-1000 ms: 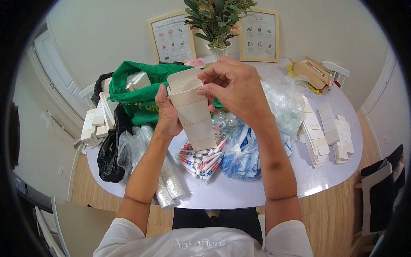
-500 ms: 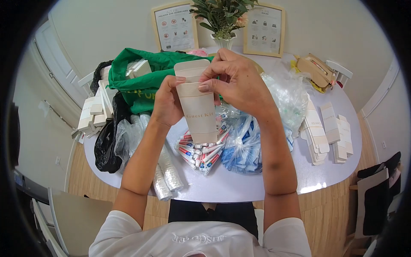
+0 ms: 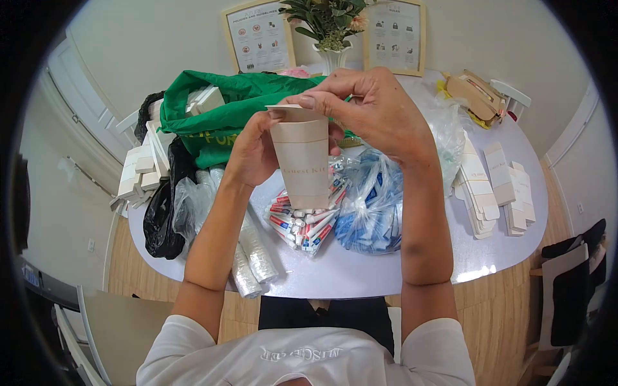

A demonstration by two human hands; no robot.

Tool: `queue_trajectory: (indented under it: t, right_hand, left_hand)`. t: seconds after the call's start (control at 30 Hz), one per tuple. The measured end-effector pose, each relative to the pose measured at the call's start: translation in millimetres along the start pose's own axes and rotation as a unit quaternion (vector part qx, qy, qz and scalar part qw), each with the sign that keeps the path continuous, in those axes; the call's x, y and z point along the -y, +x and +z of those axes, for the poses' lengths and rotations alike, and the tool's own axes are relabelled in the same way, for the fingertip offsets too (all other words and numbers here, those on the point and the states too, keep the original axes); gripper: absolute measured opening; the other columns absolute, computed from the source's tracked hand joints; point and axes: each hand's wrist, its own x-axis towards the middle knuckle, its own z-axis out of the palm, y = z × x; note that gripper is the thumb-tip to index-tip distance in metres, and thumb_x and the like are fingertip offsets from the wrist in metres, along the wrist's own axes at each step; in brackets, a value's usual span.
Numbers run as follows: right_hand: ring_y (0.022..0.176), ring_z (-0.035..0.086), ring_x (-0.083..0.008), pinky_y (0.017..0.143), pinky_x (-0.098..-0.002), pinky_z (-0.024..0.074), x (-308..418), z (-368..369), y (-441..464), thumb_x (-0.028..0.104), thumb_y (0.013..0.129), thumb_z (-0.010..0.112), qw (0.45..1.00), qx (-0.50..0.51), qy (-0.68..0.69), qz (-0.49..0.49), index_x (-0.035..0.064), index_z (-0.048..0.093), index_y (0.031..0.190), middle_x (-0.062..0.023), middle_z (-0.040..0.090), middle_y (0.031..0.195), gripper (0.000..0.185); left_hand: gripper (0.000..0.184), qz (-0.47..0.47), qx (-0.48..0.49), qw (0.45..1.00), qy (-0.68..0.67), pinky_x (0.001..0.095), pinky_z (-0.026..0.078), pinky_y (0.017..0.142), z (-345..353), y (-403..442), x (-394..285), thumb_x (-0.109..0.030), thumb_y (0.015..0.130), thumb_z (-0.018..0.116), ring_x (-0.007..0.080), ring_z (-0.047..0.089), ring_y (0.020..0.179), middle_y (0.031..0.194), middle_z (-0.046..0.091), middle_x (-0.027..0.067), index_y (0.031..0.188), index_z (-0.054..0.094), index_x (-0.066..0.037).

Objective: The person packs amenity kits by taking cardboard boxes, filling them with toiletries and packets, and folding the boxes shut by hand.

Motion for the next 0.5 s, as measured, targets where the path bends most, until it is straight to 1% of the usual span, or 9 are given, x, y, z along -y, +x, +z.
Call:
queue_trajectory:
  t: [0.03,0.1,0.13,0.17,0.2,0.33,0.37,0.43,0.5]
  right_hand:
    - [0.066,0.056,-0.0067,0.058,-0.0203,0.0466,0.5,0.5,-1.2,0.017,0.086,0.064,1.0,0.001,0.004,0.015,0.0024,0.071,0.094,-0.0042,0.063,0.08,0.018]
    - [0.067,0.058,-0.0073,0.058,-0.0207,0.0474,0.4,0.0,-2.1,0.017,0.085,0.065,0.999,-0.014,-0.019,0.036,0.0024,0.071,0.094,-0.0044,0.063,0.08,0.018]
    - [0.067,0.059,-0.0079,0.059,-0.0211,0.0482,0.5,0.0,-2.5,0.016,0.084,0.066,0.997,-0.027,-0.042,0.056,0.0024,0.071,0.095,-0.0046,0.063,0.079,0.018]
    - [0.067,0.059,-0.0079,0.059,-0.0211,0.0482,2.8,-0.1,-2.9,0.016,0.084,0.066,0.997,-0.029,-0.04,0.056,0.0024,0.071,0.095,-0.0046,0.063,0.079,0.018]
    - [0.066,0.059,-0.0083,0.056,-0.0215,0.0481,6.7,-0.4,-3.4,0.016,0.084,0.067,0.998,-0.017,-0.042,0.052,0.0023,0.071,0.095,-0.0049,0.063,0.078,0.018]
    - [0.063,0.059,-0.0098,0.05,-0.0223,0.0488,8.0,-1.4,-3.6,0.016,0.081,0.07,0.999,0.021,-0.021,0.043,0.002,0.071,0.094,-0.0058,0.062,0.075,0.019]
    - [0.063,0.059,-0.0098,0.05,-0.0223,0.0488,6.1,-1.5,-3.3,0.016,0.081,0.07,0.999,0.02,-0.02,0.044,0.002,0.071,0.094,-0.0058,0.062,0.075,0.019]
    - [0.062,0.06,-0.0108,0.047,-0.0232,0.0493,2.2,-1.1,-3.4,0.014,0.08,0.069,0.999,0.007,-0.053,0.003,0.001,0.071,0.091,-0.0063,0.06,0.074,0.017]
    - [0.062,0.06,-0.0115,0.046,-0.024,0.0497,4.9,1.0,-5.2,0.013,0.08,0.069,0.999,-0.003,-0.051,0.008,0.0004,0.07,0.09,-0.0063,0.059,0.074,0.016]
  left_hand:
    - [0.062,-0.002,0.0,1.0,-0.001,0.0451,0.05,0.087,0.3,-0.8,0.9,-0.046,0.087,0.041,0.0353,0.062,0.097,0.111,0.059,0.0249,0.13,0.042,-0.001]
    - [0.067,-0.031,-0.048,0.998,-0.002,0.0467,0.049,0.089,2.0,-1.1,1.5,-0.054,0.088,0.044,0.0378,0.06,0.103,0.116,0.057,0.0238,0.132,0.041,-0.004]
    - [0.067,-0.033,-0.047,0.998,-0.002,0.0467,0.049,0.089,2.4,-0.4,2.4,-0.054,0.088,0.044,0.0378,0.06,0.103,0.116,0.057,0.0238,0.132,0.041,-0.004]
    - [0.071,-0.024,-0.038,0.999,0.0,0.047,0.049,0.089,2.6,0.4,3.5,-0.057,0.087,0.044,0.0383,0.059,0.104,0.118,0.056,0.0229,0.133,0.04,-0.003]
    - [0.075,-0.015,-0.03,0.999,0.002,0.0473,0.049,0.09,2.6,0.8,4.5,-0.061,0.086,0.045,0.0388,0.058,0.106,0.12,0.055,0.0221,0.133,0.039,-0.002]
    - [0.081,-0.017,-0.039,0.999,0.013,0.0474,0.049,0.09,1.0,-2.0,5.5,-0.064,0.084,0.044,0.0389,0.058,0.106,0.122,0.054,0.0215,0.134,0.037,-0.001]
    - [0.082,-0.02,-0.038,0.999,0.015,0.0478,0.049,0.091,1.2,-2.4,4.3,-0.065,0.083,0.044,0.0384,0.059,0.106,0.121,0.055,0.0214,0.134,0.037,0.0]
    - [0.083,-0.024,-0.037,0.999,0.016,0.0482,0.048,0.091,-0.2,-3.6,3.6,-0.065,0.082,0.044,0.0379,0.059,0.106,0.121,0.055,0.0212,0.133,0.037,0.0]
    - [0.083,-0.037,-0.024,0.999,0.027,0.0483,0.048,0.091,-2.3,-4.6,3.7,-0.065,0.082,0.045,0.0366,0.059,0.106,0.121,0.055,0.0211,0.133,0.037,0.0]
